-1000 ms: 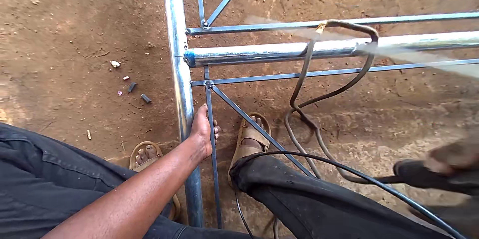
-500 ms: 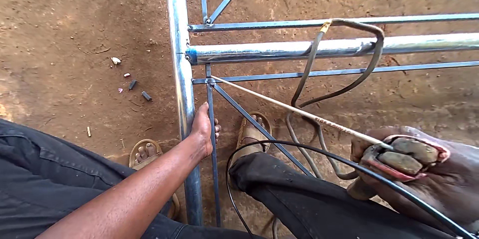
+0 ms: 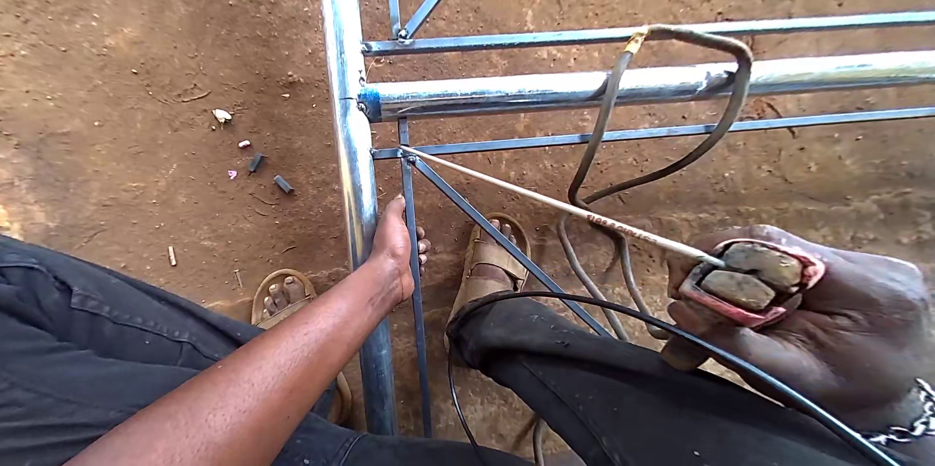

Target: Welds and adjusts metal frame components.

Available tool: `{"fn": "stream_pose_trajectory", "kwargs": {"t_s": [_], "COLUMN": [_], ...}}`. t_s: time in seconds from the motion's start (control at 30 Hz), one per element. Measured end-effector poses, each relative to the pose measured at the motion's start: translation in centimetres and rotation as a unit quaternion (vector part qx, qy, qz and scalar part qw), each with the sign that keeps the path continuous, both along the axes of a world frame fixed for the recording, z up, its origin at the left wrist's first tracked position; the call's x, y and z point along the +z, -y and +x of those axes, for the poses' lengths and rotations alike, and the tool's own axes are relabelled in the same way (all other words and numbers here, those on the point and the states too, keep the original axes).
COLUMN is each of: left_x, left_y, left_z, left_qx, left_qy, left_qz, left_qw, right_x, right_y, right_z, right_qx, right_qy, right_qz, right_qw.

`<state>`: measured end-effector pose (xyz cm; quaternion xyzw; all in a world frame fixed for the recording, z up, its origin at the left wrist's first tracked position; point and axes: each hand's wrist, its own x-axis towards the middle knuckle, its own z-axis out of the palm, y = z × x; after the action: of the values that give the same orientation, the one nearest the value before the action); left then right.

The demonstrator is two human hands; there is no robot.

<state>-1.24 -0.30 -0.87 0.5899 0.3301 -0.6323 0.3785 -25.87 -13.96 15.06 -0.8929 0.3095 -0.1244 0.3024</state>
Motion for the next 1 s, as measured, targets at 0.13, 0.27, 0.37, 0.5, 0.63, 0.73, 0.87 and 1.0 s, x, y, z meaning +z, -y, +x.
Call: {"fn": "stream_pose_trajectory", "kwargs": {"t_s": [0.13, 0.27, 0.37, 0.5, 0.63, 0.73, 0.87, 1.0], "left_x": [0.11, 0.21, 0.15, 0.08, 0.06, 0.03, 0.09, 0.05], "left_y": [0.06, 0.09, 0.07, 0.04, 0.0, -0.08, -0.02, 0.01], "left_z": [0.04, 0.05, 0.06, 0.02, 0.07, 0.1, 0.07, 0.05], "left_qx": [0.001, 0.003, 0.001, -0.002, -0.006, -0.005, -0.005, -0.003], "left_qy": [0.0, 0.002, 0.001, 0.001, -0.001, -0.006, -0.003, -0.001], "left_qz": [0.004, 0.008, 0.007, 0.007, -0.001, 0.0, 0.001, 0.003], "left_qw": [1.0, 1.0, 1.0, 1.0, 1.0, 1.0, 1.0, 1.0], "right_x": [-0.28, -0.38, -0.36, -0.35, -0.19, -0.39, -0.43, -0.34], "right_y": [-0.05, -0.05, -0.06, 0.02, -0.09, -0.06, -0.17, -0.02], "right_z": [-0.07, -0.21, -0.49, -0.61, -0.29, -0.68, -0.67, -0.57], "right_qx": [-0.004, -0.007, -0.01, -0.007, -0.007, -0.016, -0.019, -0.014], "right_qy": [0.01, 0.011, 0.004, -0.001, 0.002, 0.01, 0.013, 0.005], "right_qz": [0.008, 0.017, 0.012, 0.014, 0.014, 0.023, 0.028, 0.042], "right_qw": [1.0, 1.0, 1.0, 1.0, 1.0, 1.0, 0.999, 0.999]}}
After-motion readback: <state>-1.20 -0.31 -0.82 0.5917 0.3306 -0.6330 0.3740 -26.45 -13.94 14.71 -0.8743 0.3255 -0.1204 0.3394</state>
